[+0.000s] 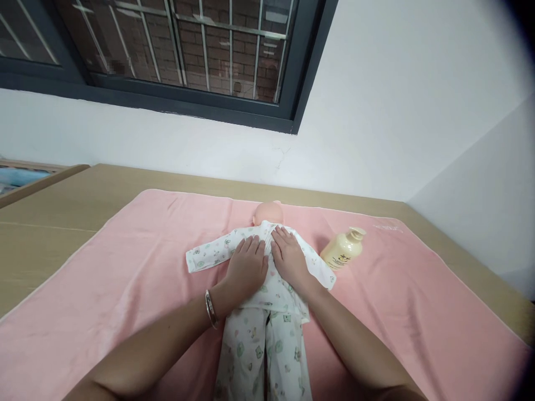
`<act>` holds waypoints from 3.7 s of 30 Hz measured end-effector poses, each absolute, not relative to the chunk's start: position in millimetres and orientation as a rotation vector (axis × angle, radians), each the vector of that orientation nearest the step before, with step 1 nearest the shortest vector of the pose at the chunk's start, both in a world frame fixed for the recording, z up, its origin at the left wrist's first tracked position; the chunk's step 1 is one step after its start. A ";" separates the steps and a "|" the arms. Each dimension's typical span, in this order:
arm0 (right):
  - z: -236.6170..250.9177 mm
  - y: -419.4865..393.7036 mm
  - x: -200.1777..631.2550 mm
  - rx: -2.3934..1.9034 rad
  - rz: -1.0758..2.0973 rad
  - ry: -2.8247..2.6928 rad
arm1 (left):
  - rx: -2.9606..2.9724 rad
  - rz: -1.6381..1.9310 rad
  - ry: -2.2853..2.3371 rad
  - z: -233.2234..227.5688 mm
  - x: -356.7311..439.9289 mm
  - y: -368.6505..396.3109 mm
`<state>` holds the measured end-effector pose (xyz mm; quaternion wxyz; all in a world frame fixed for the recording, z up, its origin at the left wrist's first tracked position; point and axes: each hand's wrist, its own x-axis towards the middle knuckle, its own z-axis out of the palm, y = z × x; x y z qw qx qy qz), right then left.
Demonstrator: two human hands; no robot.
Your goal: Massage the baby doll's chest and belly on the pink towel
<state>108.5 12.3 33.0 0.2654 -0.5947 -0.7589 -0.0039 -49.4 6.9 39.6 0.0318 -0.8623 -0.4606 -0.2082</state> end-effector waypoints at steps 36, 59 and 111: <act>40.1 4.0 98.4 -1.751 -0.105 -1.949 | -2.712 -0.731 -1.420 40.7 -47.1 4.5; 37.3 -15.8 85.9 -1.699 -0.043 -2.086 | -2.804 -0.909 -1.552 20.3 -55.4 43.3; 38.6 4.4 102.9 -1.639 0.076 -2.016 | -2.657 -0.954 -1.359 33.9 -46.8 16.2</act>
